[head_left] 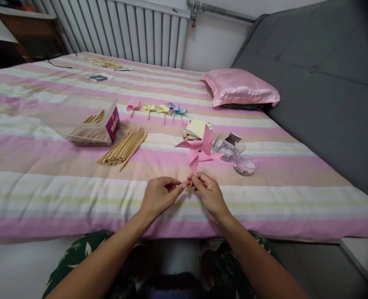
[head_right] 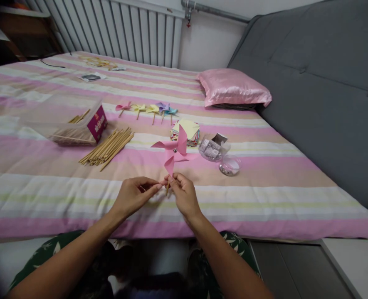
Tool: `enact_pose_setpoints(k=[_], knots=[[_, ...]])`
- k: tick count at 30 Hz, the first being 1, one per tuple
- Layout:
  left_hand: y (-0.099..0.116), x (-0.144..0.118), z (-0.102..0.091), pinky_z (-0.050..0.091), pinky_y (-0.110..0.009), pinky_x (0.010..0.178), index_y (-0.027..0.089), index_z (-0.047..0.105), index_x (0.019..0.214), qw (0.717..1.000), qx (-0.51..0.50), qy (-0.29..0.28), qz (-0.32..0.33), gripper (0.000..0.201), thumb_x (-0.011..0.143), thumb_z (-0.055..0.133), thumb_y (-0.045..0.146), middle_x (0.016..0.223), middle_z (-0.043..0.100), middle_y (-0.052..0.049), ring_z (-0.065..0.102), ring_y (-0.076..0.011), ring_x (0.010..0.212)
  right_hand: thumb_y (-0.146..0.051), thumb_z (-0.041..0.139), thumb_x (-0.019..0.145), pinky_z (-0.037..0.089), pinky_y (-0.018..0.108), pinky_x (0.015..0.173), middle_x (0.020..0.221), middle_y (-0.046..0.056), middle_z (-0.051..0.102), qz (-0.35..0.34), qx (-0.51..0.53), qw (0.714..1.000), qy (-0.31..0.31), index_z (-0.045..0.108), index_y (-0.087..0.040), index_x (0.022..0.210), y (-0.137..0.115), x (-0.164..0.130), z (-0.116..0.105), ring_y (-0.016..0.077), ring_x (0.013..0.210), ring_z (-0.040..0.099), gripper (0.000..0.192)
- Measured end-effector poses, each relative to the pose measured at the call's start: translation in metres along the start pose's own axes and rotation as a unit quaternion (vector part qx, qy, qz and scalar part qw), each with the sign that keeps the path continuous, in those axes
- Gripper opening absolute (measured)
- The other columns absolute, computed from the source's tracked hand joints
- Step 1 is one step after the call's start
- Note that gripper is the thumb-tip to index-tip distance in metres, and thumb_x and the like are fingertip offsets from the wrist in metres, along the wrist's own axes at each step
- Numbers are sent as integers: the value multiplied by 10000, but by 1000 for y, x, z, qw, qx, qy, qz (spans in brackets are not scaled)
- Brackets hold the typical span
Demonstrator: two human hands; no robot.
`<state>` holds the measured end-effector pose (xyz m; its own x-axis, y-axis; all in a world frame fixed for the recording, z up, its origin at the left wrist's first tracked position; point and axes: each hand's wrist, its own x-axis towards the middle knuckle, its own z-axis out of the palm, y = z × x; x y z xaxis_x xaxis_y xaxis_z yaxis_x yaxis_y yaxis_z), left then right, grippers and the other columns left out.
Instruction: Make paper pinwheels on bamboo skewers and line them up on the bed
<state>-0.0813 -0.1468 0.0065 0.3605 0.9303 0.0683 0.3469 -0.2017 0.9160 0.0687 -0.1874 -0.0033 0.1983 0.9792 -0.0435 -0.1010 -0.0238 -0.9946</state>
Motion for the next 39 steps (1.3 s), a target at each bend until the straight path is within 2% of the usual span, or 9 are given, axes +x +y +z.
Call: enact_pose_setpoints(k=[2,4,7,9,15,25,32,39], knots=[[2,2,-4,397,-233,526,130,730,810,997,-58,53,-28,319,674,695,416,646,670,-64,549,-144,567,-416,586,794,439,245,600,770,45,685,19,-5,1000,-1,620,-173,846,0,0,-1,133,658,581,251],[5,3,-9,404,-225,529,133,717,869,985,-149,72,-41,320,678,701,389,621,640,-35,530,-123,555,-430,596,781,432,245,578,770,54,690,35,-6,999,-17,621,-168,837,0,-1,0,133,639,578,269],[9,3,-14,390,-208,506,146,677,1007,960,-269,59,-38,366,701,689,347,585,594,8,481,-87,501,-445,602,773,426,246,559,752,52,688,43,-5,998,-46,625,-167,820,1,-3,4,134,622,572,283],[12,3,-16,379,-201,493,145,637,1090,950,-307,44,-34,428,708,682,335,569,588,15,469,-82,486,-441,602,777,427,245,557,749,53,686,42,-11,997,-59,630,-165,814,1,-4,7,136,630,572,280],[17,0,-15,377,-216,486,131,518,1258,943,-331,-1,-22,607,713,680,346,564,626,5,457,-86,449,-442,597,784,422,247,552,701,36,655,25,-37,995,-94,637,-175,766,-1,-5,9,140,620,561,271],[13,0,-15,362,-195,498,156,480,1290,932,-360,-37,-7,600,736,677,276,556,596,30,445,-63,448,-421,530,834,406,245,573,699,10,616,-11,-76,987,-145,616,-184,761,1,-6,7,125,599,515,262],[18,0,-16,339,-175,459,130,534,1213,909,-413,-30,-36,552,704,704,260,564,570,37,428,-51,448,-403,511,844,414,252,591,725,25,625,-17,-107,983,-145,622,-176,757,2,-6,7,136,635,530,267],[19,1,-17,340,-155,443,131,602,1067,899,-435,-19,-52,410,684,718,221,570,548,46,446,-50,482,-373,492,861,406,244,609,742,26,626,-20,-125,980,-153,613,-162,800,5,-5,6,127,638,528,251]])
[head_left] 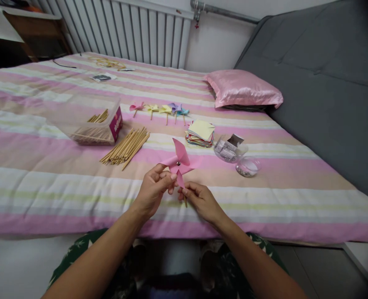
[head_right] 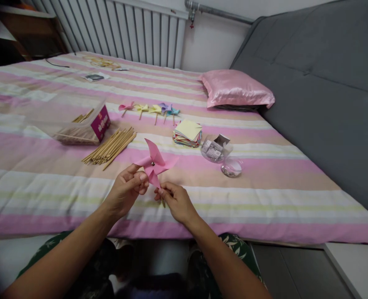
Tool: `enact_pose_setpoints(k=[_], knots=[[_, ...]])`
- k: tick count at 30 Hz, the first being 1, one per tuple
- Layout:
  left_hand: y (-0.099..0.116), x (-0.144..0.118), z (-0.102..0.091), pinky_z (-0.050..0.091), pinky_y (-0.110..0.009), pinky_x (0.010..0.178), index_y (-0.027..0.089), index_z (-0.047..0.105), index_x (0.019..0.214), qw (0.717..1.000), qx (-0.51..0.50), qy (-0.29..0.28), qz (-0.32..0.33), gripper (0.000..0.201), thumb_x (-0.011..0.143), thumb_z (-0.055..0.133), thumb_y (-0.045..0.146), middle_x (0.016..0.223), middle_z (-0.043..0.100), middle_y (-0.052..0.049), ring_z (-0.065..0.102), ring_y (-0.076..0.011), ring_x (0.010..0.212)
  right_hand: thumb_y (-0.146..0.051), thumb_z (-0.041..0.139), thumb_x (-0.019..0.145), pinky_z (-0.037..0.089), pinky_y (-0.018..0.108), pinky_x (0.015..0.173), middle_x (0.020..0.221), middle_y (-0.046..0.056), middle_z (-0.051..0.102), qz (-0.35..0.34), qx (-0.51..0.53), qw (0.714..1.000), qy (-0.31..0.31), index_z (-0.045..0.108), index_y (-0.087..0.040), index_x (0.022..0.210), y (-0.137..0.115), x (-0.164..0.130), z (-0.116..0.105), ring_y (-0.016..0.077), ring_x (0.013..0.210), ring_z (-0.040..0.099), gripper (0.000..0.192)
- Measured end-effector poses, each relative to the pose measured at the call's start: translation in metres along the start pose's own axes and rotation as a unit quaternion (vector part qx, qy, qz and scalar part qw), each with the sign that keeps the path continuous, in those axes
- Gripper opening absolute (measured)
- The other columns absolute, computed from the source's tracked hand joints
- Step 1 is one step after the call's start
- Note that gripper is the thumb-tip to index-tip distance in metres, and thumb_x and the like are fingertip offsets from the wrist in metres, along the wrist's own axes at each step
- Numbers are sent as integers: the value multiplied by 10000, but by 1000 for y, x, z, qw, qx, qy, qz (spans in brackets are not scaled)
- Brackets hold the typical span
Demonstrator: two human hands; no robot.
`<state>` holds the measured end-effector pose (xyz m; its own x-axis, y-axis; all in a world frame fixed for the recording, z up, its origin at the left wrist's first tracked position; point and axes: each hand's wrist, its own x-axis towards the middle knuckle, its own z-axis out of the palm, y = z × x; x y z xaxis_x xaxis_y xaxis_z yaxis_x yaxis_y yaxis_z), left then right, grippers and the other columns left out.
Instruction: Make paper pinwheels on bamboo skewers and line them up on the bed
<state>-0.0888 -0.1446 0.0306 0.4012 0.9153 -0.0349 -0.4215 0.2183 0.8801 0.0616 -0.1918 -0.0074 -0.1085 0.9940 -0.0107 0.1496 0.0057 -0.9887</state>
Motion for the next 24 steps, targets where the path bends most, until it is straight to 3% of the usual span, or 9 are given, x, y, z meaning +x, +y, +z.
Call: enact_pose_setpoints(k=[10,14,19,24], knots=[[-1,1,-1,333,-154,438,137,620,985,1000,20,3,7,336,681,724,236,570,550,47,441,-42,461,-370,500,857,403,241,605,734,17,611,4,15,1000,1,607,-164,807,2,0,1,116,618,507,238],[-6,3,-3,256,-150,396,146,600,1090,995,83,50,33,428,694,717,258,480,516,71,373,-33,400,-391,518,844,403,237,584,727,12,609,9,45,999,9,596,-165,809,0,1,1,110,597,498,241],[-12,2,-2,301,-176,429,137,628,1091,943,260,150,145,438,686,717,277,463,512,66,394,-54,420,-408,541,827,406,238,589,731,14,612,17,82,996,20,597,-170,796,-3,2,2,117,618,509,246],[-14,-1,-2,323,-189,426,143,643,1026,880,383,174,219,403,670,723,316,494,513,65,372,-58,413,-416,556,818,404,231,578,727,15,617,36,106,994,20,596,-172,799,-2,2,4,111,601,502,248]])
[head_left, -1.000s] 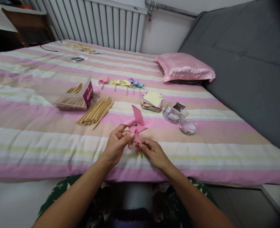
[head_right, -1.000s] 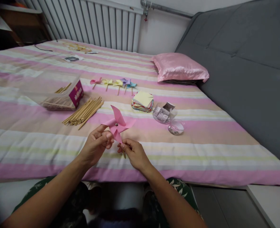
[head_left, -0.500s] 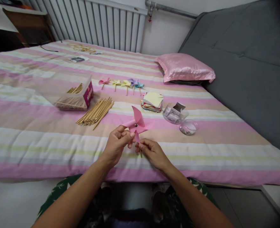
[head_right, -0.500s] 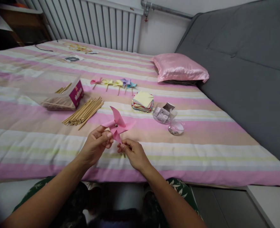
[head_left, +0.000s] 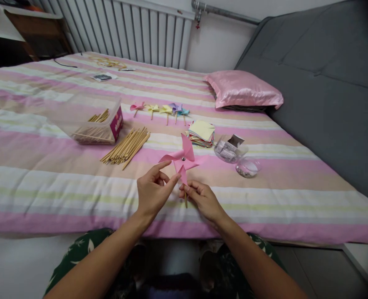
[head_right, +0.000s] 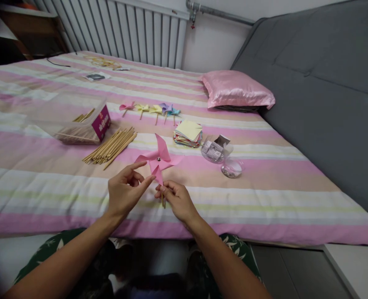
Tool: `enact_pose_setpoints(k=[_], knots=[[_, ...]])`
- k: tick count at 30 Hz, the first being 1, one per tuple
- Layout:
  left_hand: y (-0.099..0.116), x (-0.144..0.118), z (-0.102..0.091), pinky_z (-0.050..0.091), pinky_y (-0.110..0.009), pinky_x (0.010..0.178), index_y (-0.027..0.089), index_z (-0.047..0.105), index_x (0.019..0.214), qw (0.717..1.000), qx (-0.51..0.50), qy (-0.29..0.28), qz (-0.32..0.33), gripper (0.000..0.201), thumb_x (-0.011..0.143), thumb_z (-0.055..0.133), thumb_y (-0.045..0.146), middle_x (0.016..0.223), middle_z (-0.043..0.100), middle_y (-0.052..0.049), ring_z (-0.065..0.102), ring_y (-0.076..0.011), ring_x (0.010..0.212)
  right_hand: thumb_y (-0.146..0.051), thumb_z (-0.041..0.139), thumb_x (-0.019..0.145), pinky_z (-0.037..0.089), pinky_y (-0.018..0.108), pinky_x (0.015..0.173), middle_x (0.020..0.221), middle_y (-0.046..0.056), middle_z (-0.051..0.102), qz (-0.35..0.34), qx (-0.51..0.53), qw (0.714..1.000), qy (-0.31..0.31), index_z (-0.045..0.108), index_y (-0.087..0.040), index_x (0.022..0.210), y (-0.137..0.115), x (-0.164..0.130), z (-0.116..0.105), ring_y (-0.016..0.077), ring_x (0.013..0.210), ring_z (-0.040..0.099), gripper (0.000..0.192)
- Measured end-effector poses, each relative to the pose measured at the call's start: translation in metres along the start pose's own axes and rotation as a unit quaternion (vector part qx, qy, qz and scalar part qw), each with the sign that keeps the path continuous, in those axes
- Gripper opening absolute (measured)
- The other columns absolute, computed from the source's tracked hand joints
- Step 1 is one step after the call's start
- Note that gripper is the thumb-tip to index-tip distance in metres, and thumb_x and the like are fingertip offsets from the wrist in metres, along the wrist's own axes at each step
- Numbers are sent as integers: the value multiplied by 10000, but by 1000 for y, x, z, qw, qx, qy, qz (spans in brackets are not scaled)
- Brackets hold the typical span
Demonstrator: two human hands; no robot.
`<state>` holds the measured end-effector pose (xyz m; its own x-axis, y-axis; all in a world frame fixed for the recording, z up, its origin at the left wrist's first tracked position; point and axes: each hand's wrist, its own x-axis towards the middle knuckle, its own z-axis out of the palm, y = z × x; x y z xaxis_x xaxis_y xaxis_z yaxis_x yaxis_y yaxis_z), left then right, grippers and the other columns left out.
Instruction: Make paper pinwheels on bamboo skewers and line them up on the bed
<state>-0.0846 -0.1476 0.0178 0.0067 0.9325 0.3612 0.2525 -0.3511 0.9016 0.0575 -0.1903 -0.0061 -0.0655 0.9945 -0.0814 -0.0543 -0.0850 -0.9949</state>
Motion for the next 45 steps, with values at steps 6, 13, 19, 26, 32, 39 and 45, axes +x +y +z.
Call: enact_pose_setpoints(k=[6,13,19,26,32,39,45], knots=[[-3,-5,1,350,-177,443,159,589,710,982,107,44,151,191,679,710,303,525,524,54,443,-55,428,-414,562,820,417,240,620,705,19,615,-13,12,1000,-1,608,-163,813,2,0,0,127,656,545,255],[-7,-11,2,359,-200,476,174,661,1035,930,265,-15,253,370,769,608,425,431,509,67,500,-82,396,-461,609,771,422,247,611,723,14,623,-2,32,999,31,620,-178,822,5,1,-1,126,622,545,288],[-2,-15,4,368,-254,521,134,546,1240,884,384,-85,253,573,832,454,526,526,633,-16,595,-160,482,-501,641,729,428,259,618,740,41,651,2,71,997,17,596,-178,851,9,0,1,146,650,572,349],[4,-21,11,381,-309,545,16,410,1323,861,431,-138,231,800,820,355,635,589,668,-105,623,-242,526,-434,576,791,432,252,627,746,25,626,-19,21,1000,11,613,-178,822,5,-2,3,142,679,557,260],[3,-23,12,390,-321,556,-10,414,1300,856,442,-148,223,841,809,330,667,632,677,-139,631,-259,547,-386,554,816,430,262,665,745,12,611,-33,1,999,-11,614,-189,816,5,-2,2,141,690,546,206],[1,-22,11,403,-314,556,6,436,1287,869,410,-138,240,758,835,358,609,652,684,-125,635,-245,566,-389,562,811,442,268,691,744,8,609,-44,23,998,-27,602,-197,798,7,-1,3,147,705,565,196],[2,-21,7,402,-285,555,73,475,1283,883,360,-94,285,627,833,453,509,614,675,-65,617,-192,542,-400,561,815,457,265,687,757,20,613,-46,17,999,-2,588,-192,800,0,-2,0,152,733,583,210]])
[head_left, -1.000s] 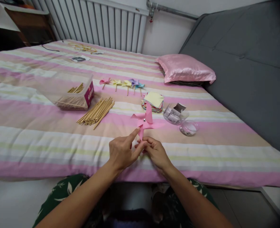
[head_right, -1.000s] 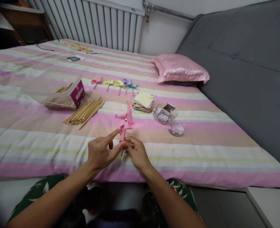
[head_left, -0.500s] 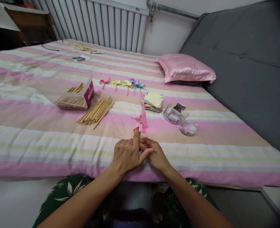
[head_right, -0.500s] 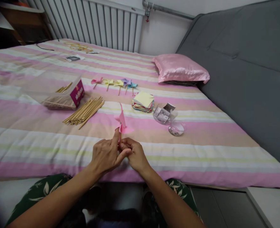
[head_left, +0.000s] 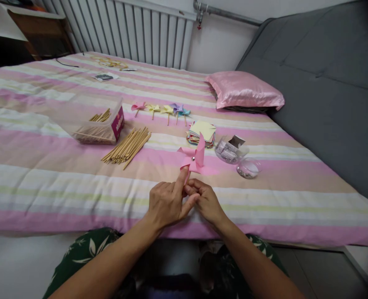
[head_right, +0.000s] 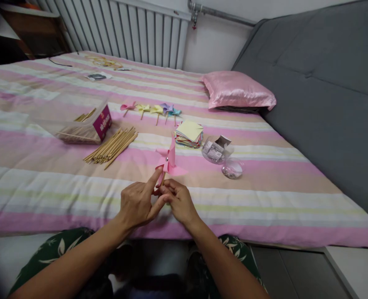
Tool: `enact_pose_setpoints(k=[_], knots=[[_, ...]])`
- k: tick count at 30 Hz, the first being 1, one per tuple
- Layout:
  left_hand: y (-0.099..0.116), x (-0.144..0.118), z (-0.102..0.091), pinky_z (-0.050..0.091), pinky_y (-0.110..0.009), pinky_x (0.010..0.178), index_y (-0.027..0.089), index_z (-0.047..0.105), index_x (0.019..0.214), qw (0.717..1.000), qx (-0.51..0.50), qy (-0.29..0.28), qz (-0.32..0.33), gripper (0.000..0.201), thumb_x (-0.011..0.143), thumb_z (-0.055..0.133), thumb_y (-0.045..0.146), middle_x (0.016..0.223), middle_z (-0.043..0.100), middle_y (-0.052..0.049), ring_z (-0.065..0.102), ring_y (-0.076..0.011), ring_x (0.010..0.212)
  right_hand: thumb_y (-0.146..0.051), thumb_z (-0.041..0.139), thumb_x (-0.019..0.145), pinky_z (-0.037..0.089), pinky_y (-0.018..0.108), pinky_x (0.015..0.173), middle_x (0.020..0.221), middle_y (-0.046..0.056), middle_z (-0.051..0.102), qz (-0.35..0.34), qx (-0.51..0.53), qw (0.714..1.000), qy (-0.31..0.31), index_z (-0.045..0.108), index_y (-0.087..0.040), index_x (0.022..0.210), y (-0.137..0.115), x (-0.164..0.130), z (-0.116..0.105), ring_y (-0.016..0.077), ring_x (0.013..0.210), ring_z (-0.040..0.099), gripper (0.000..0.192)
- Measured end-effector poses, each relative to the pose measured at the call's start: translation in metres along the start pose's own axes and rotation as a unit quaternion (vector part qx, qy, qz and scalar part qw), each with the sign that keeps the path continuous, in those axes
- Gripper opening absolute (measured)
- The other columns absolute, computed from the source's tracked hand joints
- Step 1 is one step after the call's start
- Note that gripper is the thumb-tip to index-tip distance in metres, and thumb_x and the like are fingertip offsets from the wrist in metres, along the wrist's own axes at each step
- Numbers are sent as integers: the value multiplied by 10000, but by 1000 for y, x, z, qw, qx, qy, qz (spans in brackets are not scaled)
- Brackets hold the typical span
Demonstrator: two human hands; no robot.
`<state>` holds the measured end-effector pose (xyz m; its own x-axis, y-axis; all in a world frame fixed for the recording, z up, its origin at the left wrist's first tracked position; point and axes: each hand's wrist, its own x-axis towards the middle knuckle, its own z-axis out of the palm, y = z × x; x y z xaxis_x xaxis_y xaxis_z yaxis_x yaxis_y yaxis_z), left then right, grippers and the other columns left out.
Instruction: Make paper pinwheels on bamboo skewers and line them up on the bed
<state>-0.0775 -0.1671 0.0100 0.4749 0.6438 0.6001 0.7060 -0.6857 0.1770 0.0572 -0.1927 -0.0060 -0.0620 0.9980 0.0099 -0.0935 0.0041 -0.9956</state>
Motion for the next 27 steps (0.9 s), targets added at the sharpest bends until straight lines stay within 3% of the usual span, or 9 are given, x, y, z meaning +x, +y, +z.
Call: enact_pose_setpoints(k=[7,12,16,22,27], knots=[[-5,1,-4,390,-254,539,149,652,993,990,-73,109,-56,265,814,541,309,489,573,21,541,-127,468,-397,532,832,433,228,584,754,15,615,8,-53,998,19,591,-191,822,1,1,-3,125,657,553,214],[-8,2,-4,388,-237,518,141,634,1000,978,-107,179,-1,274,737,612,216,461,507,57,483,-99,432,-355,548,827,437,242,615,767,19,650,-31,-127,988,84,612,-189,844,-1,0,-3,135,668,567,179],[-8,0,-5,413,-236,543,161,615,1067,977,-107,185,19,359,711,582,194,480,537,57,494,-96,443,-347,523,843,438,255,631,801,32,668,-42,-179,973,136,624,-188,882,-3,-1,-3,153,701,592,192],[-11,-2,-3,434,-248,569,174,606,1117,982,-97,164,5,438,684,546,189,470,528,60,512,-107,456,-336,509,860,446,266,663,864,33,680,-81,-249,951,161,638,-203,903,-4,-3,-5,166,761,607,190],[-11,-1,-2,433,-245,563,177,632,1033,983,-101,153,8,368,673,560,182,471,524,60,507,-107,450,-314,510,865,455,293,672,907,47,685,-138,-311,921,189,650,-221,922,-2,-3,-9,186,806,599,177]])
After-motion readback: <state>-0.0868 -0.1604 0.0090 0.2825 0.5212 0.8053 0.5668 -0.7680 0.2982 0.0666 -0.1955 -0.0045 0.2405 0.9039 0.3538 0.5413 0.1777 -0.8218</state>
